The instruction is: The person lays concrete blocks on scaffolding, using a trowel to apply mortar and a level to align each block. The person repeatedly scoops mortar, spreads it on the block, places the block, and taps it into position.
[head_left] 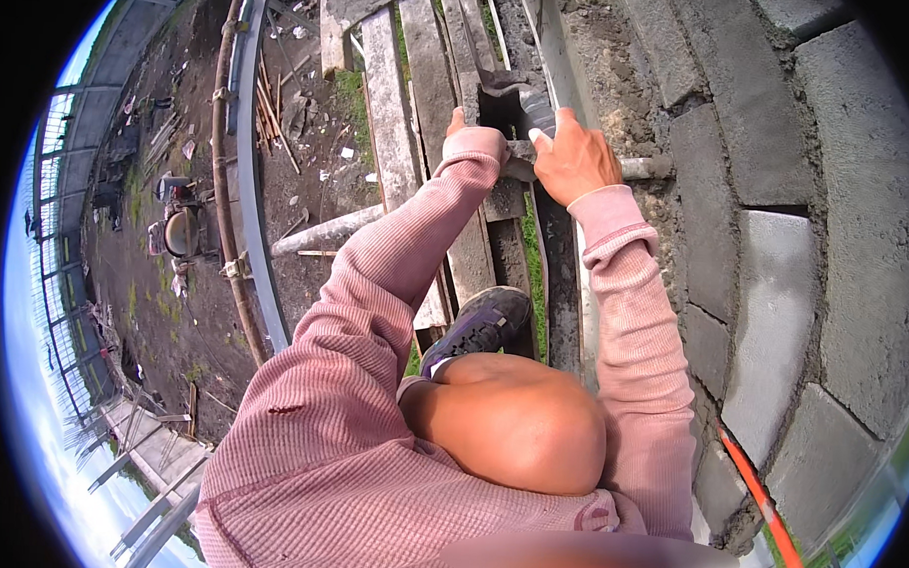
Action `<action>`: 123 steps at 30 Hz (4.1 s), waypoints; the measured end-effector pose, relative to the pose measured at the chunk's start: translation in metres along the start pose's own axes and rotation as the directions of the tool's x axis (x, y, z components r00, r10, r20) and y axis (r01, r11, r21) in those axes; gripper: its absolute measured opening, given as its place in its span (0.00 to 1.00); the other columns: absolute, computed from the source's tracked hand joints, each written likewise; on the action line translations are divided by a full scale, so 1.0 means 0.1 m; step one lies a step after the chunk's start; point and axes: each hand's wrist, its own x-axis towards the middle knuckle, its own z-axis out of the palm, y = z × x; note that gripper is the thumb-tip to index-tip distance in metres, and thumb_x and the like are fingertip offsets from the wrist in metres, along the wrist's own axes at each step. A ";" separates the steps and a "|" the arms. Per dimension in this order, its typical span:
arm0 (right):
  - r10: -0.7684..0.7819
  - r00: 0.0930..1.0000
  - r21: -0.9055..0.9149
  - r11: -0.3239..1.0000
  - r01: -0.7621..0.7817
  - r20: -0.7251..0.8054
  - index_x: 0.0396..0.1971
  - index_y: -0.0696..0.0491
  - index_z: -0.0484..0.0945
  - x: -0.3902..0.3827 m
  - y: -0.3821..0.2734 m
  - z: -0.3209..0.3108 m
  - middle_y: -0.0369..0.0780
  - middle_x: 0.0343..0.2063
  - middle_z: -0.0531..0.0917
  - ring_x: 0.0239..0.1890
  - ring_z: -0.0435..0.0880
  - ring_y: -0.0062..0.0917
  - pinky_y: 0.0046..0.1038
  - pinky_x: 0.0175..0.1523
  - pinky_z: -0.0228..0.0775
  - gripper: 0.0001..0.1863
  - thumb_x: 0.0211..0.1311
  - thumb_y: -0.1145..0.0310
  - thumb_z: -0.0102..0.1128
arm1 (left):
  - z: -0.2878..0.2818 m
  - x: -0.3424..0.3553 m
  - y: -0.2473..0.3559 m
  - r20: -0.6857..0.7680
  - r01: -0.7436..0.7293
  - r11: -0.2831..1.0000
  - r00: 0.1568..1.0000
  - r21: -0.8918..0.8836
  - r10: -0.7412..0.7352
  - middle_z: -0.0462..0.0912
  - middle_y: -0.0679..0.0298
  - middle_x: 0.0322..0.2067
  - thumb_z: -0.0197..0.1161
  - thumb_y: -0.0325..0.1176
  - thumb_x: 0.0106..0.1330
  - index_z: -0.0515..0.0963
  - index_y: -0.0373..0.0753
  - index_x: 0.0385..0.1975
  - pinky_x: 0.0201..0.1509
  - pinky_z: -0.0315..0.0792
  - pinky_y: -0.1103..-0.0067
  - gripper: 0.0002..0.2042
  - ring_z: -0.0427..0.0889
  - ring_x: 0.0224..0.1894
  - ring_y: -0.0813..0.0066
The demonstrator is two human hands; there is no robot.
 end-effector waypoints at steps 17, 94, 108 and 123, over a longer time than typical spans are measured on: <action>0.190 0.923 0.432 0.901 -0.029 -0.334 0.46 0.60 0.68 -0.18 0.20 0.04 0.56 0.31 0.86 0.34 0.86 0.57 0.48 0.37 0.77 0.17 0.73 0.59 0.55 | 1.14 0.82 -0.43 -0.246 -0.219 0.218 0.963 -0.951 -0.108 0.82 0.60 0.26 0.43 0.61 0.75 0.81 0.42 0.35 0.52 0.74 0.66 0.28 0.78 0.33 0.65; 0.037 0.997 0.428 0.904 -0.005 -0.066 0.54 0.64 0.71 0.12 -0.12 -0.25 0.59 0.43 0.84 0.50 0.84 0.55 0.50 0.57 0.74 0.25 0.69 0.57 0.59 | 0.24 0.01 0.12 -0.114 0.062 0.756 0.977 -0.652 -0.179 0.86 0.59 0.30 0.51 0.48 0.76 0.74 0.37 0.62 0.54 0.73 0.72 0.24 0.85 0.39 0.67; 0.161 0.962 -0.096 0.985 -0.143 0.222 0.50 0.61 0.73 0.04 0.00 -0.13 0.60 0.35 0.85 0.41 0.84 0.60 0.54 0.49 0.74 0.24 0.70 0.54 0.57 | 0.87 0.53 -0.15 -0.025 -0.020 0.652 1.000 -0.758 0.001 0.86 0.58 0.28 0.42 0.60 0.76 0.84 0.38 0.38 0.60 0.70 0.66 0.31 0.82 0.36 0.66; -0.114 0.951 0.173 0.971 0.168 -0.287 0.44 0.60 0.72 0.05 0.05 -0.04 0.56 0.30 0.86 0.34 0.85 0.59 0.50 0.39 0.79 0.19 0.71 0.56 0.58 | 0.96 0.48 0.02 -0.169 0.029 0.522 0.930 -0.853 -0.328 0.82 0.56 0.32 0.43 0.69 0.72 0.76 0.38 0.53 0.49 0.72 0.70 0.36 0.79 0.34 0.65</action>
